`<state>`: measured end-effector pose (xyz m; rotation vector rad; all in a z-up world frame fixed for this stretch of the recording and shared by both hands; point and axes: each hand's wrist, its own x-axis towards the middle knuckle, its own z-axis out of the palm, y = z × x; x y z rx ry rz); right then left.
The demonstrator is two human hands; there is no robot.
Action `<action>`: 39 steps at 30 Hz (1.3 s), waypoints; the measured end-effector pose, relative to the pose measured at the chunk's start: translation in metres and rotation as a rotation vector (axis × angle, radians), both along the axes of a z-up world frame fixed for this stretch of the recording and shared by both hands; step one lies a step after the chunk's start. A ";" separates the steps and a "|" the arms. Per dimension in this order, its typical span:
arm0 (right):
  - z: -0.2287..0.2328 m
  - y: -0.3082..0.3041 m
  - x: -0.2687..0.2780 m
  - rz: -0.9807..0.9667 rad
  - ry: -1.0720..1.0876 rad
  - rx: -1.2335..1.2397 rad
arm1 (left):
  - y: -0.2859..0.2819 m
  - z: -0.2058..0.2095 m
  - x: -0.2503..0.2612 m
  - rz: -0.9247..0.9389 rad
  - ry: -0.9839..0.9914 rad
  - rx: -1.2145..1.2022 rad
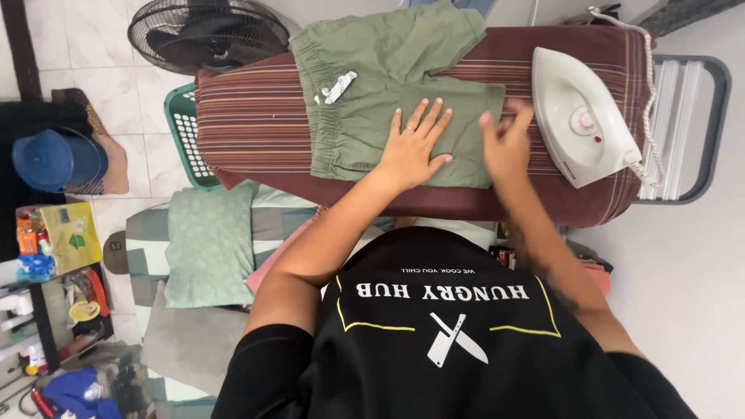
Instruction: Ironing a pair of green shorts on an ironing board.
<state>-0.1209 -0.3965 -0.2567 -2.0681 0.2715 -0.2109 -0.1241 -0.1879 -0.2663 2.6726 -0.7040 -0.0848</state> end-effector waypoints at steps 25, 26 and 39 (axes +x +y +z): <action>0.146 -0.076 0.029 0.191 0.279 -0.673 | 0.070 0.054 -0.018 0.384 -0.149 -0.605; 0.159 -0.065 0.025 0.224 0.284 -0.680 | 0.091 0.050 -0.021 0.550 -0.241 -0.584; 0.113 0.026 0.009 0.844 -0.207 -0.937 | 0.140 -0.002 0.018 0.993 0.106 -0.447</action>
